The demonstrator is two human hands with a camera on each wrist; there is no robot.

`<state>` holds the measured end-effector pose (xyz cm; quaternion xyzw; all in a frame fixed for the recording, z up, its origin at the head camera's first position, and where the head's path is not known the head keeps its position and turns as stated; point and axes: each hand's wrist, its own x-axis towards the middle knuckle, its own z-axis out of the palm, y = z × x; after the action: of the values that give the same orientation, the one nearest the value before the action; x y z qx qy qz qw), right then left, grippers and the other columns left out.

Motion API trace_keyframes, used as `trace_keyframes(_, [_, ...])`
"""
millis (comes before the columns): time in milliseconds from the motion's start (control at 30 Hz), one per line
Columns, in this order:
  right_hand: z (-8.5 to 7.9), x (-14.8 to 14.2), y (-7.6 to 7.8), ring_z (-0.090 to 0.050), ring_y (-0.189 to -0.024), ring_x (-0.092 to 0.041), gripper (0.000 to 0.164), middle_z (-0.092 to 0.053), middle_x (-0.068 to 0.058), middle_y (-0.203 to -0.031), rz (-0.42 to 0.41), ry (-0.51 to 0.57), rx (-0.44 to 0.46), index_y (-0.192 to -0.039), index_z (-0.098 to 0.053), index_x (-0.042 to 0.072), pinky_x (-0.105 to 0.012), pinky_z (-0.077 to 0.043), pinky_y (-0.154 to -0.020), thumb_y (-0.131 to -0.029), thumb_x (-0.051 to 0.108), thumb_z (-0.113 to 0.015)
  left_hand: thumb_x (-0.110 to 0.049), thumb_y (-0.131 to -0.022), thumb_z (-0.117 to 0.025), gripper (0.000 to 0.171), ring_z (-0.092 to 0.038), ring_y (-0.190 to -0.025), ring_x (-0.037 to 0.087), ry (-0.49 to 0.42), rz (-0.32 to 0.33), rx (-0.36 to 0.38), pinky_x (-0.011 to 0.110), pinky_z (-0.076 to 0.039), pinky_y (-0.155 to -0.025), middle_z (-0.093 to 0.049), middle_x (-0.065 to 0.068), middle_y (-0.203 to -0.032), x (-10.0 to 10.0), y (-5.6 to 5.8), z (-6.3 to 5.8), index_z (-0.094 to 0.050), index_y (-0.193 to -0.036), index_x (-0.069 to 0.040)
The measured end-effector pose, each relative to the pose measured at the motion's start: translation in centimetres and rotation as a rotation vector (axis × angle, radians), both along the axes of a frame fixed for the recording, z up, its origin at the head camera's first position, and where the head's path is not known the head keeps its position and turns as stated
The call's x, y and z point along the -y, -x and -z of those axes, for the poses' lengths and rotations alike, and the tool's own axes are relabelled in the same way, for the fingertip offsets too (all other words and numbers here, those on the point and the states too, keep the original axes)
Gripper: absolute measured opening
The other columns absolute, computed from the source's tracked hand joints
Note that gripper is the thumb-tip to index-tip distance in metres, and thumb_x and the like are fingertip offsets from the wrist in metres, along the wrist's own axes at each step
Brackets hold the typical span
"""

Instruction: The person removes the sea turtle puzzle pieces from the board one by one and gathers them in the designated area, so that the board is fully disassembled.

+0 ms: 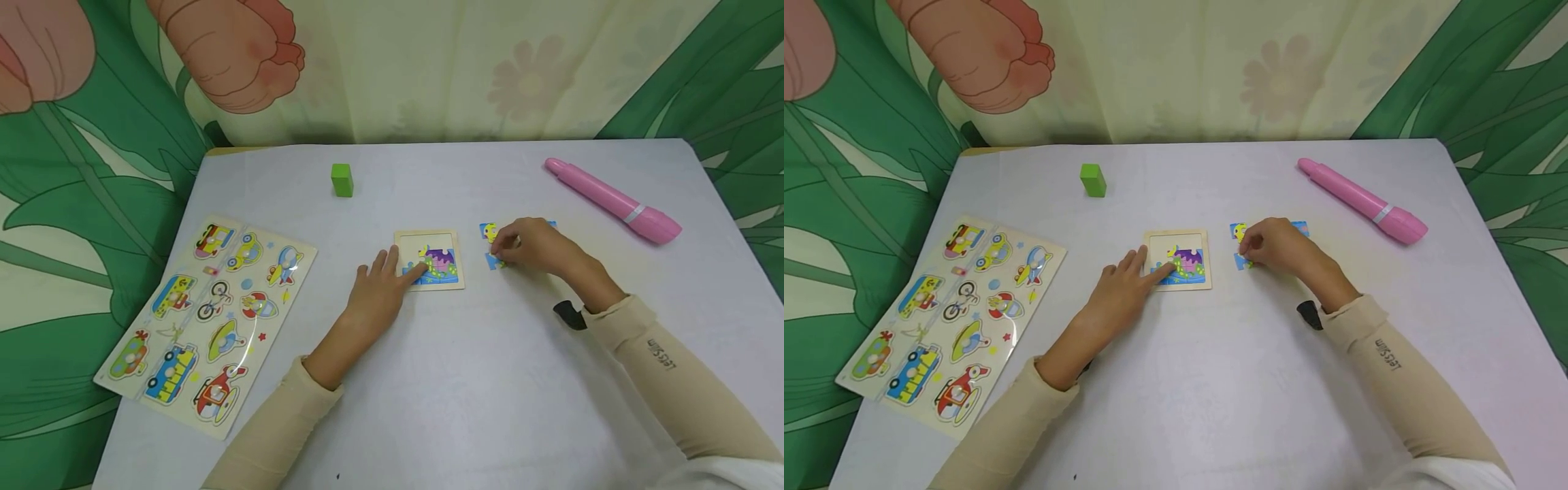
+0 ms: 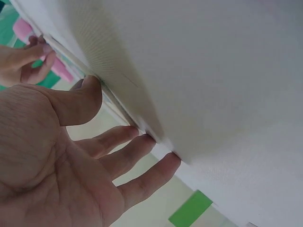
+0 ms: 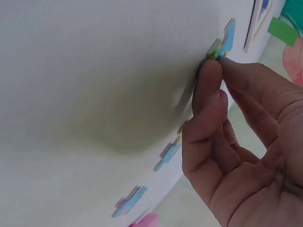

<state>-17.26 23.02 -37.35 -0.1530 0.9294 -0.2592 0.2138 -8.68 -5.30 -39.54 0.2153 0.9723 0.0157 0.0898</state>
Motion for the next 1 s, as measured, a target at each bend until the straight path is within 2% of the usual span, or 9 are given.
trace_keyframes(167, [0.1,1.7,0.0,-0.057,-0.086,-0.025,0.009,-0.067,-0.007,-0.090,-0.041,0.022,-0.041,-0.100,-0.074,0.003,-0.037,-0.048,-0.074,-0.096,0.001,-0.066,-0.003,-0.103,-0.059,0.060,-0.043,-0.141,0.040,0.005,0.006,-0.003,0.054,-0.049,-0.099,-0.039,0.025,-0.156,0.0,0.1,0.1,-0.050,-0.153,-0.033])
trace_keyframes(400, [0.6,6.5,0.3,-0.061,-0.087,-0.023,0.021,-0.070,-0.008,-0.099,-0.207,0.064,-0.058,-0.119,-0.074,0.004,-0.038,-0.051,-0.080,-0.099,0.004,-0.066,-0.005,-0.104,-0.058,0.058,-0.044,-0.140,0.039,0.022,0.000,-0.022,0.053,-0.049,-0.099,-0.040,0.025,-0.156,-0.1,-0.1,0.2,-0.050,-0.153,-0.035])
trace_keyframes(500, [0.9,7.8,0.7,-0.060,-0.085,-0.021,0.024,-0.071,-0.007,-0.100,-0.243,0.072,-0.050,-0.122,-0.073,0.004,-0.035,-0.050,-0.077,-0.100,0.005,-0.066,-0.006,-0.104,-0.059,0.057,-0.046,-0.138,0.039,0.023,0.003,-0.047,0.052,-0.050,-0.096,-0.042,0.025,-0.153,-0.1,-0.2,0.2,-0.051,-0.152,-0.035])
trace_keyframes(733, [1.4,8.5,1.3,-0.058,-0.079,-0.020,0.026,-0.070,-0.005,-0.088,-0.252,0.088,-0.033,-0.122,-0.074,0.003,-0.034,-0.047,-0.073,-0.096,0.006,-0.072,-0.008,-0.103,-0.060,0.056,-0.047,-0.137,0.039,0.046,0.014,-0.065,0.052,-0.051,-0.095,-0.043,0.025,-0.152,-0.1,-0.4,0.2,-0.051,-0.151,-0.037])
trace_keyframes(1000, [1.3,8.6,1.3,-0.060,-0.084,-0.022,0.027,-0.068,-0.005,-0.090,-0.235,0.111,0.025,-0.121,-0.075,0.008,-0.035,-0.049,-0.074,-0.094,0.005,-0.074,-0.010,-0.104,-0.059,0.058,-0.047,-0.138,0.042,0.083,0.042,-0.081,0.053,-0.051,-0.095,-0.043,0.028,-0.152,-0.2,-0.5,0.3,-0.049,-0.152,-0.042])
